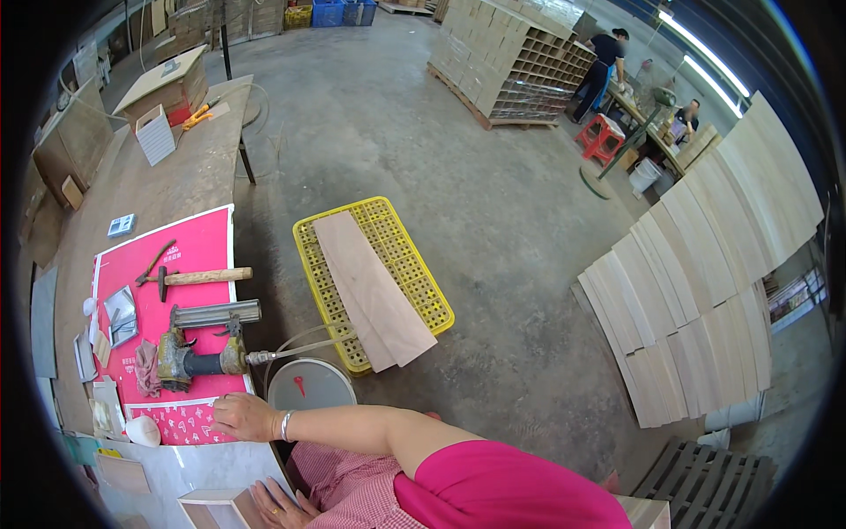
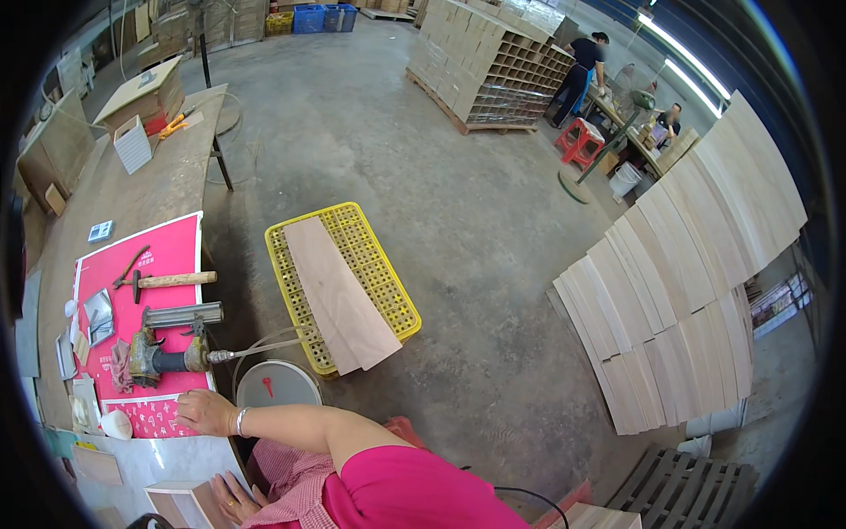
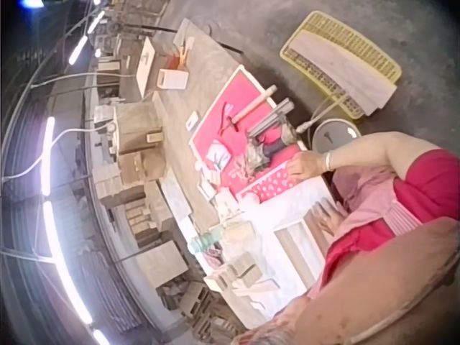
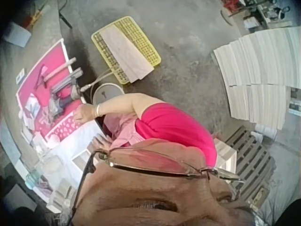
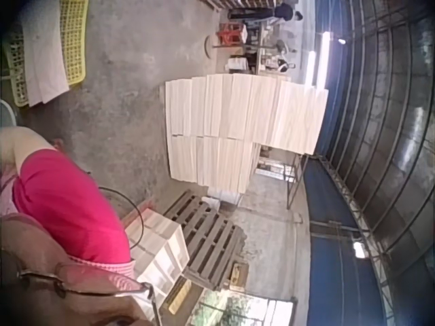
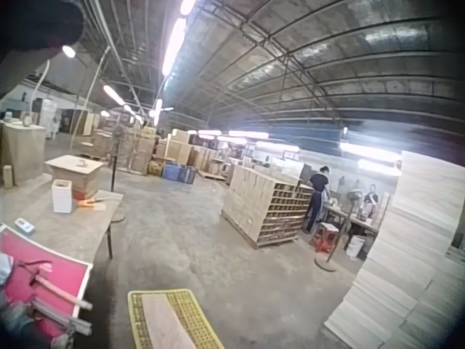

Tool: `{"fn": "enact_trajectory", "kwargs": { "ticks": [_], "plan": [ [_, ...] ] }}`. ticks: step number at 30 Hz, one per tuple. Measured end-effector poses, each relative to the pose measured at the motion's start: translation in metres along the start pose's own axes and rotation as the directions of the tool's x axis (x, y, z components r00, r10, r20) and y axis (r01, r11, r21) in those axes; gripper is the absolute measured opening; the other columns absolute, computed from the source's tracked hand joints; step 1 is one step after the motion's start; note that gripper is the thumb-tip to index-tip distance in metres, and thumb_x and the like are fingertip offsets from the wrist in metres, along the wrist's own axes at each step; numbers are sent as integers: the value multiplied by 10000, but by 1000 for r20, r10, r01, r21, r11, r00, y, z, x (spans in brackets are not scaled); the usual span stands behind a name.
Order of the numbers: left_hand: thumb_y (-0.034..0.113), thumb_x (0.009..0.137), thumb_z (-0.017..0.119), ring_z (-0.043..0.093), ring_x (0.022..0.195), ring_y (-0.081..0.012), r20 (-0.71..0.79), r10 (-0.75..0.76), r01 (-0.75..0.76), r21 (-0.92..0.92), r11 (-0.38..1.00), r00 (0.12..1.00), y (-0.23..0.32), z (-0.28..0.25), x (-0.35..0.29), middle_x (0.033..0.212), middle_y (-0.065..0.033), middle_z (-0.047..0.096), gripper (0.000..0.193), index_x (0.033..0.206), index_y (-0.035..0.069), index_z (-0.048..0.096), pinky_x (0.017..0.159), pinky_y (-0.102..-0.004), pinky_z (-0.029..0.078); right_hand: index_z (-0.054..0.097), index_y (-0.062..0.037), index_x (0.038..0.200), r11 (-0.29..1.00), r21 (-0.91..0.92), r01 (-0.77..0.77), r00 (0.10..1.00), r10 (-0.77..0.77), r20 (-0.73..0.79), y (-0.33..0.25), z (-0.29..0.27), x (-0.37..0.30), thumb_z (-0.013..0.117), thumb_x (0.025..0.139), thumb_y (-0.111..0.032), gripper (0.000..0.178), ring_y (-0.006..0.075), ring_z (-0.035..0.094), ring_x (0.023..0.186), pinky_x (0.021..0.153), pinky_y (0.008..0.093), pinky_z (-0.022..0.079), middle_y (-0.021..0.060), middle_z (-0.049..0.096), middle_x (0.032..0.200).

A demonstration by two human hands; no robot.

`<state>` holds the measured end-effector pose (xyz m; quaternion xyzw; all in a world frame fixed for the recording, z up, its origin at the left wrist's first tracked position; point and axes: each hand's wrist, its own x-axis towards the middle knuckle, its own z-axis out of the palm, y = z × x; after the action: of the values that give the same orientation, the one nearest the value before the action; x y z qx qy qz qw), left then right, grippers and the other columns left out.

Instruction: Assemble and staple wooden boxes using a pneumatic staple gun and wood glue.

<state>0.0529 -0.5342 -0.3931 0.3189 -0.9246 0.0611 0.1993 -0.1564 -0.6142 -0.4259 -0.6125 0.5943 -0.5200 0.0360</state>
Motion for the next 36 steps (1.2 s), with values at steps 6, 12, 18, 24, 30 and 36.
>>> {"fn": "enact_trajectory", "kwargs": {
  "ticks": [6, 12, 18, 24, 30, 36],
  "plan": [
    [367, 867, 651, 514, 1184, -425, 60, -20, 20, 0, 1000, 998, 4, -1, 8, 1274, -217, 548, 522, 1282, 60, 576, 1015, -582, 388, 543, -35, 742, 1000, -16, 11, 999, -12, -38, 3, -7, 3, 618, 863, -207, 224, 288, 554, 782, 723, 401, 455, 108, 531, 786],
    [407, 857, 657, 432, 1290, -419, 288, -251, 254, 31, 967, 924, -3, -17, 3, 1387, -209, 474, 629, 1387, 119, 480, 1057, -588, 334, 584, -69, 816, 980, -35, 195, 974, -190, 125, 2, 5, 11, 553, 867, -215, 158, 300, 565, 823, 761, 416, 452, 112, 557, 809],
    [210, 853, 625, 354, 1315, -457, 330, -211, 294, -227, 928, 920, 6, -10, -10, 1400, -268, 400, 502, 1306, 29, 508, 1100, -562, 262, 644, -72, 888, 997, -11, 75, 969, -71, 238, 21, -2, -16, 627, 855, -198, 131, 318, 594, 843, 748, 423, 473, 124, 617, 864],
    [299, 909, 535, 349, 1372, -335, 261, -165, 249, -333, 909, 951, 19, -14, -4, 1407, -178, 445, 530, 1369, 50, 449, 1128, -507, 238, 511, -14, 721, 996, -77, 37, 974, -19, 225, 0, -37, 6, 579, 944, -129, 260, 243, 440, 594, 559, 374, 370, 109, 450, 653],
    [300, 910, 538, 357, 1368, -299, 116, -244, 265, -232, 936, 963, 20, -1, -7, 1399, -165, 445, 509, 1349, 55, 458, 1120, -454, 271, 510, 5, 744, 994, -17, 108, 956, -99, 276, -2, -25, 15, 578, 958, -160, 278, 241, 458, 613, 580, 364, 398, 124, 487, 674],
    [262, 892, 592, 476, 1265, -273, -1, -325, 304, -346, 888, 946, 31, -29, -61, 1275, -149, 545, 410, 1247, 61, 550, 1077, -421, 339, 596, 26, 861, 959, -180, 219, 903, -129, 411, 14, -22, 27, 604, 941, -184, 225, 282, 543, 679, 651, 366, 449, 162, 583, 761]
  ]
}}
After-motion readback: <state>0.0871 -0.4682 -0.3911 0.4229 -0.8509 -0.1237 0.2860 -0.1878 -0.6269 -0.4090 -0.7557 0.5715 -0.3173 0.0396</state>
